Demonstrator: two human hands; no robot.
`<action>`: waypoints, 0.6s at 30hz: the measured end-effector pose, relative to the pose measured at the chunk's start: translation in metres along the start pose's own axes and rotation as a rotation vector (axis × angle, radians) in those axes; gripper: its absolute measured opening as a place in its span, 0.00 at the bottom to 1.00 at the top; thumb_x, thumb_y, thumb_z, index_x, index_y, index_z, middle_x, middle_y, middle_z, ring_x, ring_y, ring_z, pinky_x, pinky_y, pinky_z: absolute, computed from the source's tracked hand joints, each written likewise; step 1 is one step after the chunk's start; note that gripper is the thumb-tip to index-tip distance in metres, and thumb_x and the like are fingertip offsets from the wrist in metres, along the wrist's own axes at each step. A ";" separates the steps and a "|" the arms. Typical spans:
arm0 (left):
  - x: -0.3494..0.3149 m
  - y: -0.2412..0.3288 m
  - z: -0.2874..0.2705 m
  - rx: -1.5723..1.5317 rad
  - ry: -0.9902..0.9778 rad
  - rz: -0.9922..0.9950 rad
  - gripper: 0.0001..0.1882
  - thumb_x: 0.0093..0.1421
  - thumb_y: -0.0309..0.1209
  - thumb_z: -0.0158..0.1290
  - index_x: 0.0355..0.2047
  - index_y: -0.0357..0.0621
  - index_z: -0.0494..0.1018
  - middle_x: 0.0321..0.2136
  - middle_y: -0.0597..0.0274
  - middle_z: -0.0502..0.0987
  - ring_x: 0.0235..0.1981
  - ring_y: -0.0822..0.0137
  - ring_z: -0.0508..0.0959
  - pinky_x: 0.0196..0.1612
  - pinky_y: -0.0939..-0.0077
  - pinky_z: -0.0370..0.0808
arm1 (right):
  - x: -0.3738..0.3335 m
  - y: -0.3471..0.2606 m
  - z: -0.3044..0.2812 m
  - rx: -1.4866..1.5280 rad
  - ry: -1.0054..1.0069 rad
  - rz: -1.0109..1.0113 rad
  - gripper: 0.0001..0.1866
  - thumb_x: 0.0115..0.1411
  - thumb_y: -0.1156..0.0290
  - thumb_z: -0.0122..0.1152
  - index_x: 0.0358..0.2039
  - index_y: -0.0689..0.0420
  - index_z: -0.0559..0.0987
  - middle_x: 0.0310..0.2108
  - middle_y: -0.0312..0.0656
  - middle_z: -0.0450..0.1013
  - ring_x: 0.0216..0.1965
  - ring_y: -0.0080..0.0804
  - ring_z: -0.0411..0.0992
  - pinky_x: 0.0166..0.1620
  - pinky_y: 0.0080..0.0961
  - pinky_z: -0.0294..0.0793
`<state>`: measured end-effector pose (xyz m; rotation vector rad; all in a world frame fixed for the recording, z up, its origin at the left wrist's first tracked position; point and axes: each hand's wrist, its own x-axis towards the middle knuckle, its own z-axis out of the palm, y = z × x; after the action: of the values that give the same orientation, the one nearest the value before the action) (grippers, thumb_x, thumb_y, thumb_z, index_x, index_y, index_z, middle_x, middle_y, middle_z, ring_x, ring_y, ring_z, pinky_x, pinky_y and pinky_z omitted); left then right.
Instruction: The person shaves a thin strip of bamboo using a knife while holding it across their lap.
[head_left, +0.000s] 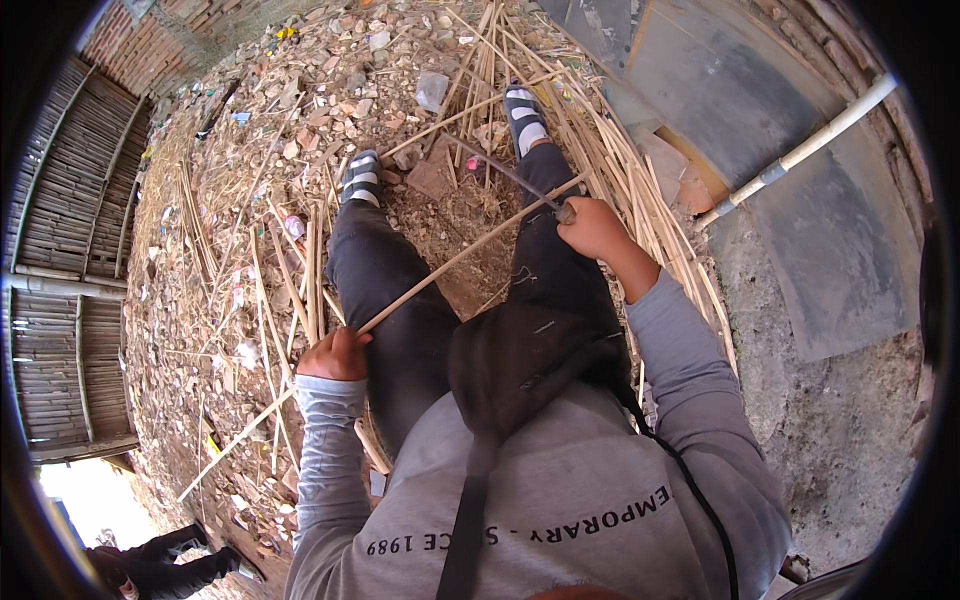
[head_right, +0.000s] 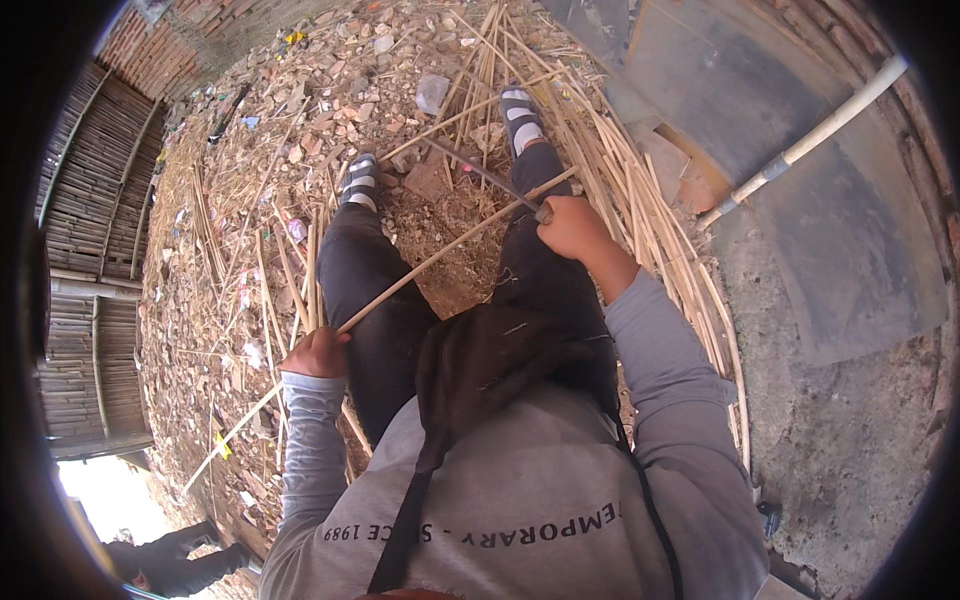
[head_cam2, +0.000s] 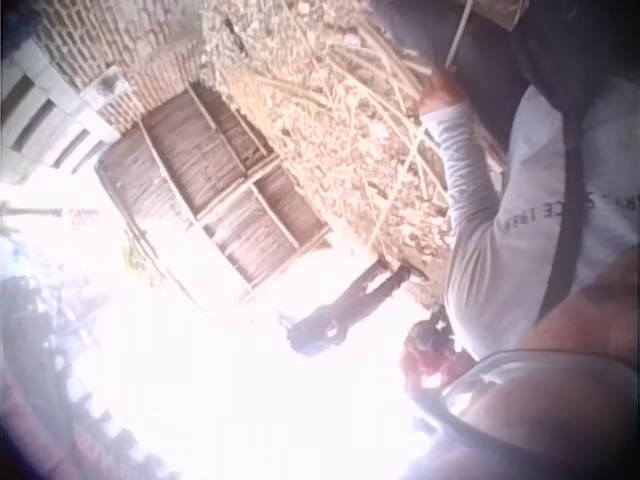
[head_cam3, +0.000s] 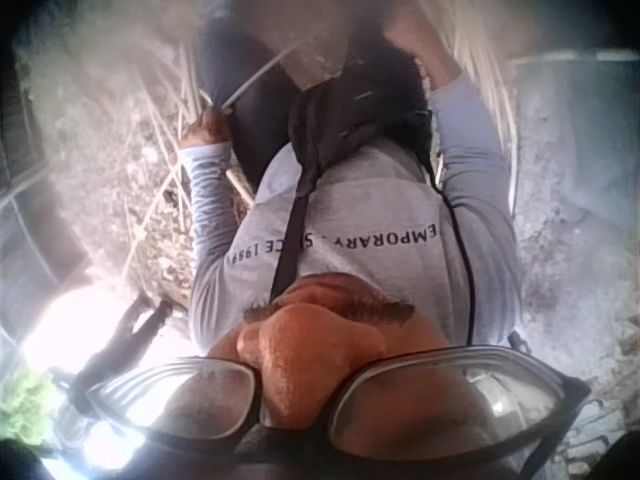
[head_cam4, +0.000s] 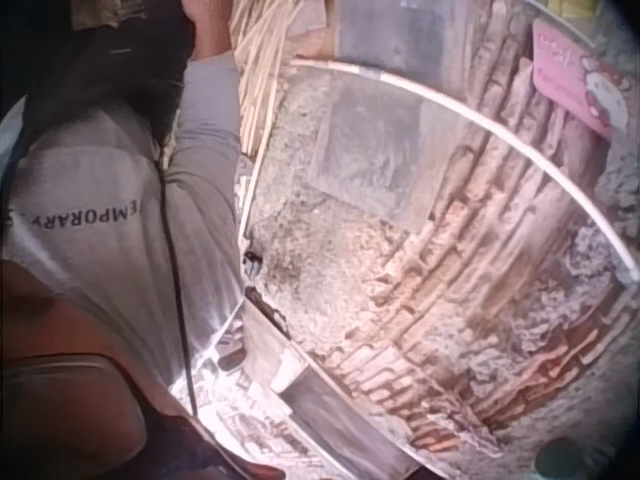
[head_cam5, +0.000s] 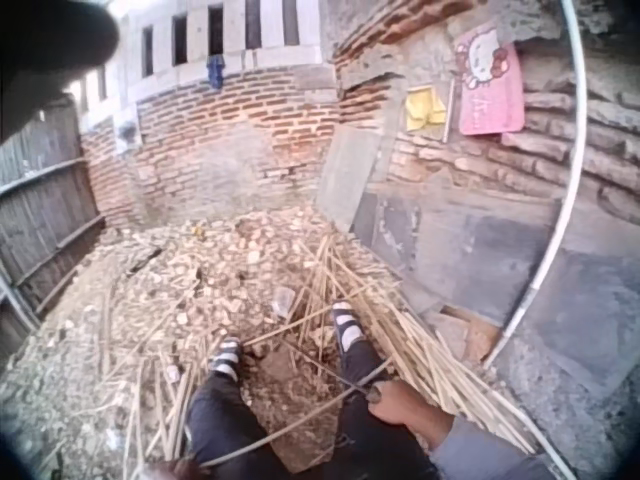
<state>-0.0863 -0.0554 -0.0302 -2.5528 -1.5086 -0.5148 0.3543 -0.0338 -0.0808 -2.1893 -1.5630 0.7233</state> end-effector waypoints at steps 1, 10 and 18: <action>-0.001 -0.001 0.002 -0.005 -0.008 0.004 0.11 0.59 0.34 0.61 0.26 0.48 0.70 0.20 0.58 0.76 0.20 0.50 0.78 0.23 0.56 0.73 | -0.009 -0.010 0.002 0.000 -0.004 0.010 0.13 0.53 0.64 0.60 0.37 0.56 0.82 0.34 0.54 0.79 0.41 0.55 0.77 0.45 0.46 0.76; 0.001 -0.008 0.002 -0.009 -0.007 0.035 0.09 0.60 0.35 0.61 0.29 0.49 0.72 0.21 0.59 0.77 0.20 0.50 0.78 0.22 0.57 0.72 | 0.017 0.037 0.015 0.121 0.159 -0.008 0.14 0.52 0.66 0.62 0.34 0.62 0.79 0.30 0.55 0.78 0.36 0.55 0.77 0.41 0.44 0.75; 0.006 -0.012 0.003 -0.080 -0.034 0.043 0.10 0.60 0.37 0.61 0.28 0.48 0.72 0.21 0.56 0.77 0.22 0.47 0.79 0.23 0.54 0.73 | 0.018 0.147 0.026 0.118 0.254 0.218 0.17 0.49 0.65 0.65 0.37 0.62 0.82 0.33 0.55 0.80 0.36 0.51 0.79 0.40 0.41 0.76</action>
<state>-0.0935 -0.0433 -0.0313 -2.6614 -1.4690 -0.5390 0.4558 -0.0654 -0.1877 -2.2814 -1.1430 0.5566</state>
